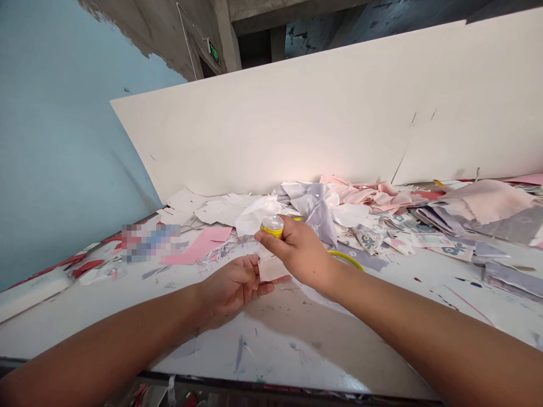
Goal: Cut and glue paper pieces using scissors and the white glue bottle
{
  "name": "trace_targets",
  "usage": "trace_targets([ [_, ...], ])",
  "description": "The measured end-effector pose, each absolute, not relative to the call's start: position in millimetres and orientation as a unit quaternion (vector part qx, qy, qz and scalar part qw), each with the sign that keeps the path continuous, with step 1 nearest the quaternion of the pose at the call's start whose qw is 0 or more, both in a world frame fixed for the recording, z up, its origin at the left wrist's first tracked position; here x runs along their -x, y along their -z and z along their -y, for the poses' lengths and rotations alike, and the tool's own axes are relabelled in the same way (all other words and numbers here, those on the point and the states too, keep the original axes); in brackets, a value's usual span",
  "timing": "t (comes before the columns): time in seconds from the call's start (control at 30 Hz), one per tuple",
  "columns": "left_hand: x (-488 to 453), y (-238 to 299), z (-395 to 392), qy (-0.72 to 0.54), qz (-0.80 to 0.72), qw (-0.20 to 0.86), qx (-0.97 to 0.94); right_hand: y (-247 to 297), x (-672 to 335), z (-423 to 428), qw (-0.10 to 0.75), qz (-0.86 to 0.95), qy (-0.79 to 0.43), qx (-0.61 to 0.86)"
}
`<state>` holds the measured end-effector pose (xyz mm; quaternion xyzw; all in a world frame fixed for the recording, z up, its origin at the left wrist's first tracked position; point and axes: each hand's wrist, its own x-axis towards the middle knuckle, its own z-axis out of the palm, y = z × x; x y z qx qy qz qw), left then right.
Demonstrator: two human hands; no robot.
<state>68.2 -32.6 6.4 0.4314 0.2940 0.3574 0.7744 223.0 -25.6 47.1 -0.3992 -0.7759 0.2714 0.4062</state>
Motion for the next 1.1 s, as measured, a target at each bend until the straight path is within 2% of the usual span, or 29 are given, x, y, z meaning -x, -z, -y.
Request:
trace_targets([
  [0.67, -66.9, -1.9, 31.5, -0.355, -0.282, 0.779, -0.434, -49.9, -221.6, 26.6, 0.425, 0.771, -0.263, 0.395],
  [1.1, -66.6, -2.8, 29.7, -0.356, -0.279, 0.777, -0.438, -48.1, -222.4, 26.6, 0.406, 0.778, -0.266, 0.398],
])
